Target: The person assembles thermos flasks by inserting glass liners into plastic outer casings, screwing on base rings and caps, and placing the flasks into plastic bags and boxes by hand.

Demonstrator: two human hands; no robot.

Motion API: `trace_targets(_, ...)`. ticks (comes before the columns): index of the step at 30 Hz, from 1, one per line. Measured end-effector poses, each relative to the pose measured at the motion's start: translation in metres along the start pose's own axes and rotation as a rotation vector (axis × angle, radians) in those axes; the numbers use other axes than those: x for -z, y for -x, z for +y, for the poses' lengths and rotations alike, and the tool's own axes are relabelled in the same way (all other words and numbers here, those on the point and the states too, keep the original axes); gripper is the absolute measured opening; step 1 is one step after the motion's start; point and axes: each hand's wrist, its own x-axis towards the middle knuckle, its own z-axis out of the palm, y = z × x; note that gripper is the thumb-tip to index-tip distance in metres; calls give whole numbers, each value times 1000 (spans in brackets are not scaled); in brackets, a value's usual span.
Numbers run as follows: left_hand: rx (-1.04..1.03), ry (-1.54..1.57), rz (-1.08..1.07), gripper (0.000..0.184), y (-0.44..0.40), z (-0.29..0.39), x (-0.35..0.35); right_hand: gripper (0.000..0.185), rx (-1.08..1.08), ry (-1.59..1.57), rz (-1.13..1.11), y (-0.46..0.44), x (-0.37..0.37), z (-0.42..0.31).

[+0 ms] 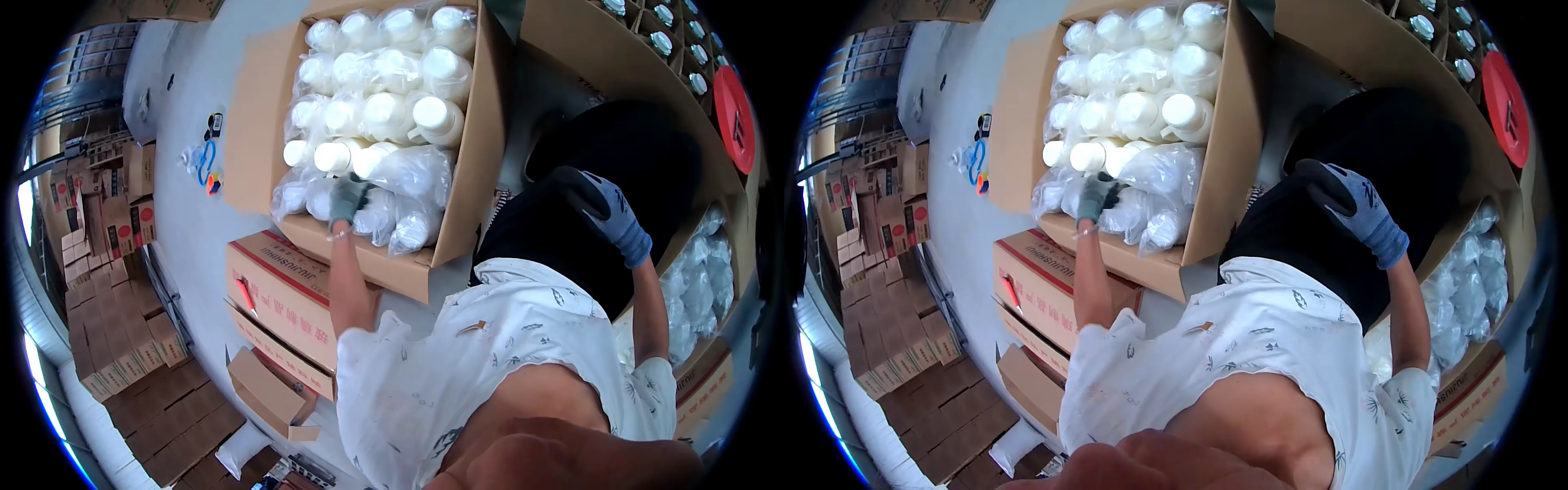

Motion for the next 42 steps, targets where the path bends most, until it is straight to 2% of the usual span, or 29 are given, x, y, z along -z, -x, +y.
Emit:
trace_targets(3, -115, -724, 314, 44, -105, -87, -20, 46, 52, 178, 52, -6, -16, 10)
trace_targets(4, -365, -641, 375, 50, -140, -120, -40, 46, 52, 265, 57, -6, -23, 7)
trace_targets(6, -557, -159, 452, 51, -153, -138, -64, 46, 39, 443, 78, -6, -35, 5)
trace_targets(9, -277, -189, 261, 42, -153, -129, -53, 46, 125, 496, 136, 7, -45, 10)
trace_targets(10, -258, -229, 239, 38, -136, -115, -41, 46, 169, 506, 161, 6, -43, 13)
trace_targets(12, -321, -208, 281, 30, -85, -75, -6, 47, 113, 386, 122, 5, -27, 6)
trace_targets(14, -433, 54, 360, 23, -20, -24, 29, 49, 61, 175, 70, 4, -21, 3)
trace_targets(16, -675, 640, 432, 16, 48, 39, 50, 50, 19, -105, 29, -11, -10, 12)
trace_targets(17, -728, 637, 447, 17, 82, 72, 63, 56, 92, 51, 116, -14, -6, 12)
trace_targets(18, -783, 633, 455, 18, 113, 101, 71, 58, 120, 77, 178, -25, 1, 7)
trace_targets(19, -843, 631, 427, 19, 135, 126, 74, 61, 144, 109, 249, -39, 8, -7)
trace_targets(22, -1031, 506, 286, 24, 183, 210, 52, 79, 428, -216, 570, -56, 52, -81)
trace_targets(24, -1018, 369, 100, 24, 228, 277, 23, 91, 533, -322, 676, -40, 83, -117)
trace_targets(27, -1450, 256, -125, 27, 241, 331, -51, 97, 471, -210, 917, 1, 116, -124)
trace_targets(28, -1377, 192, -300, 30, 240, 344, -67, 92, 364, -191, 972, 19, 126, -117)
trace_targets(30, -1190, 31, -604, 37, 240, 368, -98, 84, 182, -197, 883, 53, 136, -91)
trace_targets(31, -1080, 151, -768, 46, 222, 372, -107, 76, 250, -316, 825, 66, 137, -76)
trace_targets(32, -951, 263, -923, 56, 197, 371, -118, 78, 290, -538, 722, 75, 138, -64)
trace_targets(33, -920, 403, -1128, 72, 172, 370, -130, 79, 312, -773, 606, 79, 134, -48)
trace_targets(34, -865, 417, -1186, 64, 151, 368, -147, 78, 322, -895, 508, 79, 129, -30)
trace_targets(35, -744, 499, -1279, 59, 128, 359, -164, 72, 369, -1055, 508, 77, 125, -21)
trace_targets(36, -844, 427, -1219, 55, 118, 356, -181, 67, 418, -1216, 502, 74, 120, -12)
trace_targets(37, -940, 355, -1151, 51, 108, 352, -198, 62, 315, -873, 663, 67, 112, 23)
trace_targets(39, -961, 456, -1159, 50, 121, 357, -219, 60, 396, -1124, 691, 55, 132, 21)
trace_targets(41, -972, 591, -1122, 49, 137, 368, -225, 59, 483, -1172, 775, 39, 173, 23)
trace_targets(42, -1098, 478, -922, 50, 136, 361, -216, 58, 487, -1103, 862, 35, 196, 30)
